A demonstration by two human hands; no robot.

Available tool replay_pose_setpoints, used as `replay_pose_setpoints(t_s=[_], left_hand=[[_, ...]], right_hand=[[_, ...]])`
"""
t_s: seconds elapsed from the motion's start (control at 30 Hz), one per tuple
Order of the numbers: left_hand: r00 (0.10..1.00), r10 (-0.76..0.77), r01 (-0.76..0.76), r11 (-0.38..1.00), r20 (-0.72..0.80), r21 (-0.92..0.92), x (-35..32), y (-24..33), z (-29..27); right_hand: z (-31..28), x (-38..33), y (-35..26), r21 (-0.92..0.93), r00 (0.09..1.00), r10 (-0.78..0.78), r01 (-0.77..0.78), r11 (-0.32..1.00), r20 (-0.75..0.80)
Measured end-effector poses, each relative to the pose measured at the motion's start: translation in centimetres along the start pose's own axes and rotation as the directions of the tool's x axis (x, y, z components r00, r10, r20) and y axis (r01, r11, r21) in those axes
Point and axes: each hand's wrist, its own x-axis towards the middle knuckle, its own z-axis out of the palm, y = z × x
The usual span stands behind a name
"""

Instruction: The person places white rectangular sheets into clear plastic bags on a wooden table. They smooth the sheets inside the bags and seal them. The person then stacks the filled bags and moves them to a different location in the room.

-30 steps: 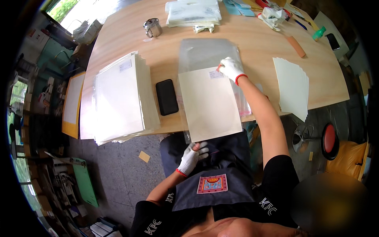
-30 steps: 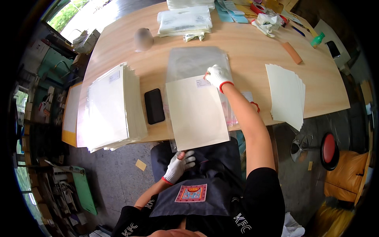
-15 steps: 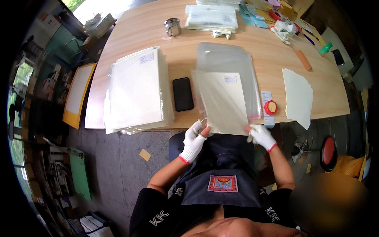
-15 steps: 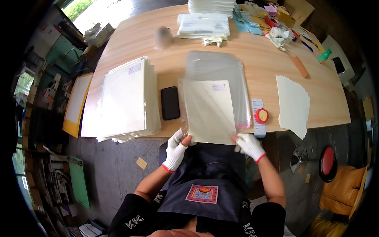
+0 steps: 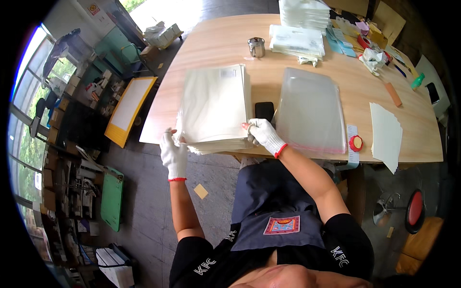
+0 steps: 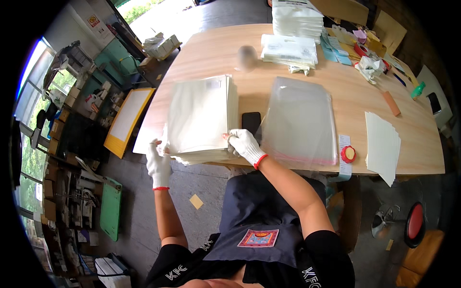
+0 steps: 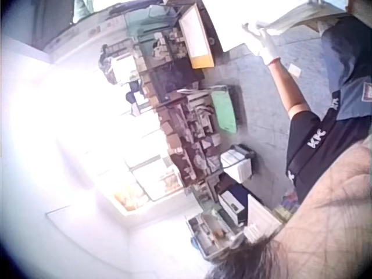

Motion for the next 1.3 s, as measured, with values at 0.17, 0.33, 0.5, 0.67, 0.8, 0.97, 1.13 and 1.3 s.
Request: replay_pose_setpoints(t_s=[0.17, 0.33, 0.5, 0.67, 0.8, 0.97, 1.13, 1.3], left_hand=[[0.953, 0.294, -0.291, 0.955, 0.067, -0.054, 3.4, 3.7, 0.8], [0.797, 0.497, -0.493, 0.864, 0.343, -0.106, 10.6, 11.4, 5.0], [0.79, 0.377, -0.429, 0.903, 0.483, -0.003, 13.3, 10.7, 14.7], [0.708, 0.34, -0.501, 0.86, 0.619, 0.1, 13.9, 11.6, 17.6], [0.786, 0.336, -0.447, 0.889, 0.519, 0.101, 12.8, 10.4, 18.7], [0.747, 0.379, -0.496, 0.865, 0.546, 0.078, 13.7, 10.6, 17.4], [0.711, 0.39, -0.596, 0.776, 0.585, 0.207, 13.8, 12.9, 15.7], [0.568, 0.771, -0.747, 0.629, 0.287, -0.214, 6.8, 20.9, 10.8]], right_hand=[[0.8, -0.6, -0.7, 0.048, 1.0, -0.016, 0.016, 0.999, -0.018], [0.1, -0.6, -1.0, 0.064, 0.997, 0.068, -0.071, 0.995, 0.045], [0.5, -0.2, 0.0, -0.037, 0.999, -0.033, 0.034, 0.999, 0.025], [-3.1, -3.4, 2.9, 0.159, 0.946, -0.315, 0.301, 0.94, 0.072], [-10.1, -11.6, 5.7, 0.253, 0.997, -0.081, 0.076, 0.964, 0.006], [-23.0, -20.9, 12.2, -0.004, 0.567, -0.091, 0.152, 0.988, -0.819], [-33.1, -26.5, 15.3, 0.137, 0.288, 0.091, 0.141, 0.98, -0.953], [-34.7, -27.7, 14.1, -0.594, 0.285, -0.555, -0.613, 0.521, -0.781]])
